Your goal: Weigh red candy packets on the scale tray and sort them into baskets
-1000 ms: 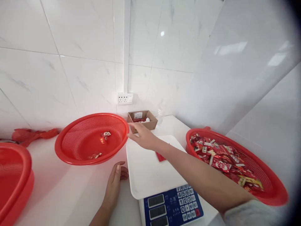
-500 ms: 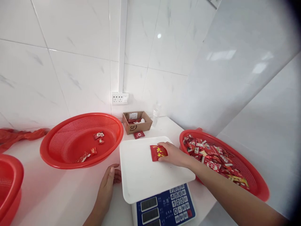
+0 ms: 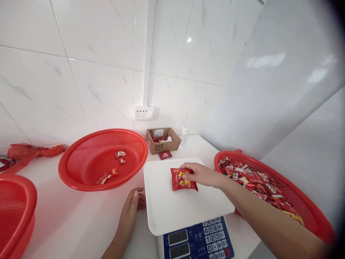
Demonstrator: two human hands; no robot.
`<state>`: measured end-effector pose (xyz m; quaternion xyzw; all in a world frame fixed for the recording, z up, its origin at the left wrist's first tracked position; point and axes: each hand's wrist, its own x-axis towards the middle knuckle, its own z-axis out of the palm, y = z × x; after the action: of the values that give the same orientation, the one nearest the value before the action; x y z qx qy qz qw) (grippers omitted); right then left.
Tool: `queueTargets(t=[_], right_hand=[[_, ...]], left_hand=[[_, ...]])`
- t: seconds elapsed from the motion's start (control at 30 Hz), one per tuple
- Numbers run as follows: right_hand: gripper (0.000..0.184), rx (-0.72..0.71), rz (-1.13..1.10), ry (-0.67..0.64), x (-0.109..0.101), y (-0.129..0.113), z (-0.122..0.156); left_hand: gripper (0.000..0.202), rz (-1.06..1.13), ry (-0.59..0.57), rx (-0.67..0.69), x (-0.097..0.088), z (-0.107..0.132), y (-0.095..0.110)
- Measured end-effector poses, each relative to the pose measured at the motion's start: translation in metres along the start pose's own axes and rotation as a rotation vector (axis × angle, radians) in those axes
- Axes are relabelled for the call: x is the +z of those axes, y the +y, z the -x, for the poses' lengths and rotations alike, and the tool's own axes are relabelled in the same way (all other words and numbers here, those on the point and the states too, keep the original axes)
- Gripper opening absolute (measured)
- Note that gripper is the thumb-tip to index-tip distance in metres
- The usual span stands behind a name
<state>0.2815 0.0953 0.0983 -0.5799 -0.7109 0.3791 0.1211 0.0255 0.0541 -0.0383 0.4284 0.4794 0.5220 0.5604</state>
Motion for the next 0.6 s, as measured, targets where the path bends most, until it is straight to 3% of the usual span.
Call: queueTargets(t=[0.3,0.37,0.5,0.6], right_hand=[[0.029,0.035,0.098,-0.035,-0.002,-0.021,-0.008],[0.033,-0.065,-0.043,-0.021,0.0,-0.031,-0.01],[0.062,-0.315,-0.523,0.039,0.004,-0.053,-0.007],[0.066,-0.306,-0.46,0.042,0.009,-0.057,0.0]], left_hand=[[0.051,0.002,-0.006,0.002,0.003,0.0,0.004],[0.05,0.008,-0.015,-0.006,0.003,0.0,0.004],[0.049,0.024,-0.013,-0.014,0.003,0.0,0.005],[0.05,0.027,-0.009,-0.008,0.002,0.0,0.005]])
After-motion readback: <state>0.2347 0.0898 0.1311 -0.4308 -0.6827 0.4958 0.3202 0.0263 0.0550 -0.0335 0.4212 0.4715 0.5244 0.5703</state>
